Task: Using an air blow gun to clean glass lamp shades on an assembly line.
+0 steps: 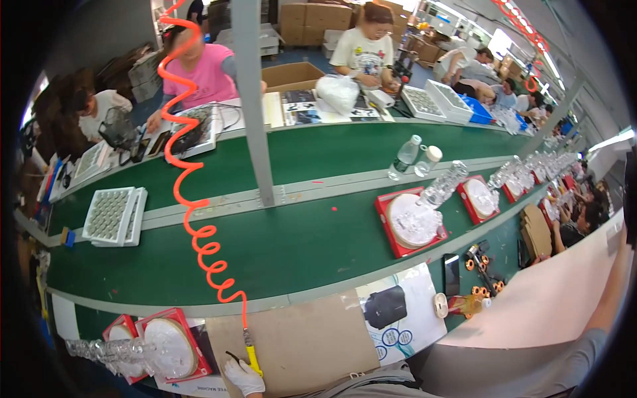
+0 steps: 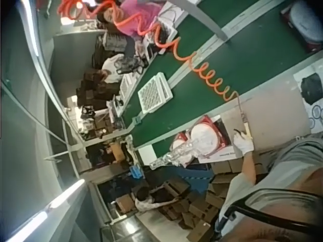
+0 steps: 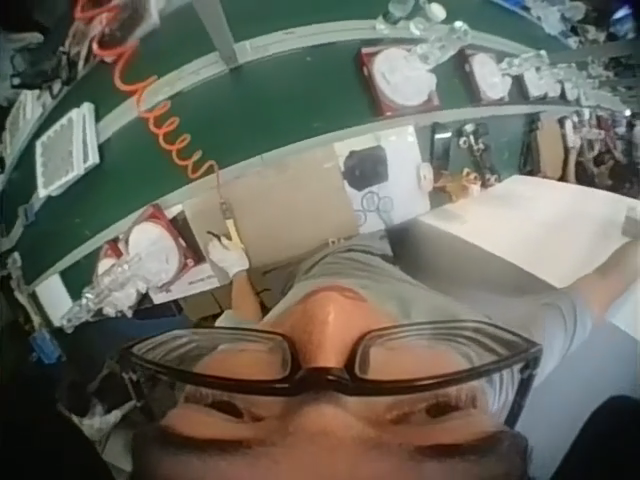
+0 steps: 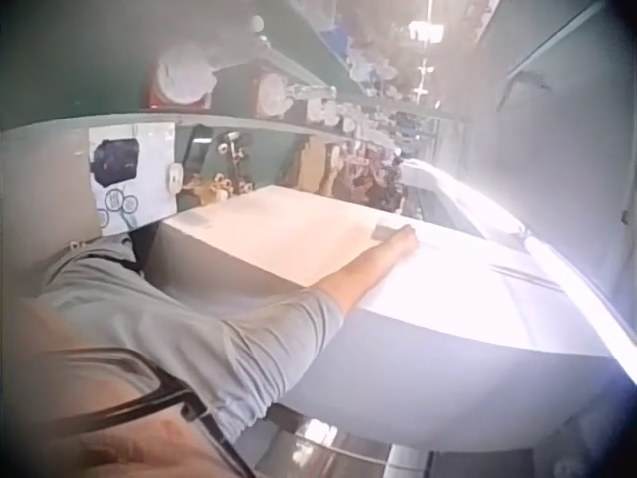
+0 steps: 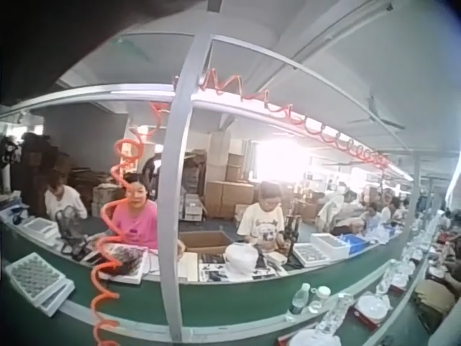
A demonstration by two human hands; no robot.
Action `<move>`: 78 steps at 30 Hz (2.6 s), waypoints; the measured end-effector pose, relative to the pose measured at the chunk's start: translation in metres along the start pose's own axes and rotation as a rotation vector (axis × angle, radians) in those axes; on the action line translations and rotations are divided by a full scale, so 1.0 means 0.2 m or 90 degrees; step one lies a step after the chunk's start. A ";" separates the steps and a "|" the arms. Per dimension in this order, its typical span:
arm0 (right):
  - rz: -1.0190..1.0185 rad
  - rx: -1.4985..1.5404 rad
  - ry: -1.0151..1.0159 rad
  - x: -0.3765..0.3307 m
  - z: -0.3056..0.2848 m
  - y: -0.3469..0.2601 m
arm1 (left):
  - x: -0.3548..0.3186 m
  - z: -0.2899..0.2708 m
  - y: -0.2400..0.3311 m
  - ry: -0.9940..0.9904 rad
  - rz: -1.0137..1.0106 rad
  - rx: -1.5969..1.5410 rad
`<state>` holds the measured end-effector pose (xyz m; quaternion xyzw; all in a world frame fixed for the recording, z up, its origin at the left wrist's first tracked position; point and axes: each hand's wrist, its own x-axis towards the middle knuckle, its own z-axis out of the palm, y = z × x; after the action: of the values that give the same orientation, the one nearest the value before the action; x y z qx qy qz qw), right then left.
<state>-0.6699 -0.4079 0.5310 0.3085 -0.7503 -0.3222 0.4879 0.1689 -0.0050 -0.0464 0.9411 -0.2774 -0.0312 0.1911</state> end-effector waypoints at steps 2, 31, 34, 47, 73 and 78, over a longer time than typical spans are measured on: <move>0.063 0.056 0.026 0.02 0.09 0.01 | 0.03 -0.02 0.04 -0.040 0.021 0.029; -0.121 0.302 -0.226 0.20 -0.77 -0.13 | 0.00 -0.08 0.19 0.151 0.169 -0.001; -0.217 0.366 -0.314 -0.07 -0.77 -0.47 | 0.00 -0.12 0.20 0.185 0.212 0.007; -0.484 0.302 -0.486 -1.22 0.17 -1.76 | 0.02 0.02 0.06 0.129 0.138 -0.020; -0.575 0.437 -0.178 -1.23 0.67 -2.20 | 0.02 0.06 -0.05 0.096 0.078 0.051; -0.469 0.884 -0.017 -0.53 0.05 -2.18 | -0.01 0.06 -0.06 0.074 0.094 0.047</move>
<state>-0.5783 -0.5851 0.1298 0.7678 -0.6352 0.0760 0.0358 0.1709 0.0019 -0.0626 0.9247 -0.3355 0.0475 0.1737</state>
